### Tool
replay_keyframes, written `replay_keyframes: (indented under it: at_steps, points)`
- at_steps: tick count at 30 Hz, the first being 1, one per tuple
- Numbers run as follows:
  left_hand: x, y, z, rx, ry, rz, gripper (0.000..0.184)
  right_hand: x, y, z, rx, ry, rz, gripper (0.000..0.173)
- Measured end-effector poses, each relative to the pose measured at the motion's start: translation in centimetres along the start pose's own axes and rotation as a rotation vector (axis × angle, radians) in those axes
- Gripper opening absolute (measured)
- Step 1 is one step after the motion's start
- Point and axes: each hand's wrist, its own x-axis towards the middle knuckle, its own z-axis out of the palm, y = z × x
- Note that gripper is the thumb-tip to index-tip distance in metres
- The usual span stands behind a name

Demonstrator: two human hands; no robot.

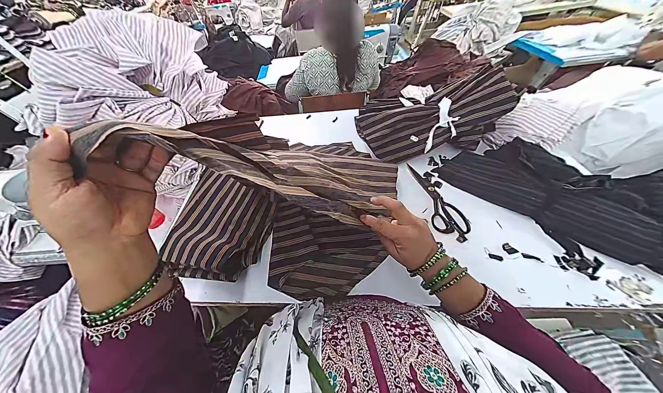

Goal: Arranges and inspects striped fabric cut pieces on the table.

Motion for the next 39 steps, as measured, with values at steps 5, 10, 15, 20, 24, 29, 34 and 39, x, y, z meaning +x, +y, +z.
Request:
replay_keyframes:
  at_steps: [5,10,15,20,24,29,34,39]
  points:
    - [0.3,0.3,-1.4,-0.007,-0.008,0.043,0.044,0.8,0.9,1.2,-0.05,0.008,0.075,0.027]
    - [0.3,1.1,-2.0,-0.008,0.042,0.113,0.04,2.3,2.6,0.4,-0.041,0.024,0.132,0.027]
    - [-0.5,1.7,-3.8,0.052,0.064,0.128,0.037,5.0,3.1,-4.9,-0.095,0.162,0.084,0.023]
    - [-7.2,5.1,-5.6,0.457,0.159,0.282,0.015,5.1,0.9,-14.8,0.072,0.443,-0.082,0.01]
    - [-0.4,1.4,-1.4,0.414,0.147,-0.142,0.024,9.7,3.6,-14.5,-0.193,0.183,-0.026,0.024]
    - [5.1,1.4,1.7,0.26,0.194,0.036,0.03,13.9,3.0,-15.9,-0.242,0.475,-0.161,0.022]
    - [3.1,0.9,-1.2,0.276,0.359,-0.053,0.028,11.6,1.7,-13.1,-0.17,0.322,-0.223,0.024]
    - [-4.1,-7.1,-6.2,0.435,0.489,-0.524,0.031,5.1,3.6,-7.9,-0.142,0.038,0.044,0.028]
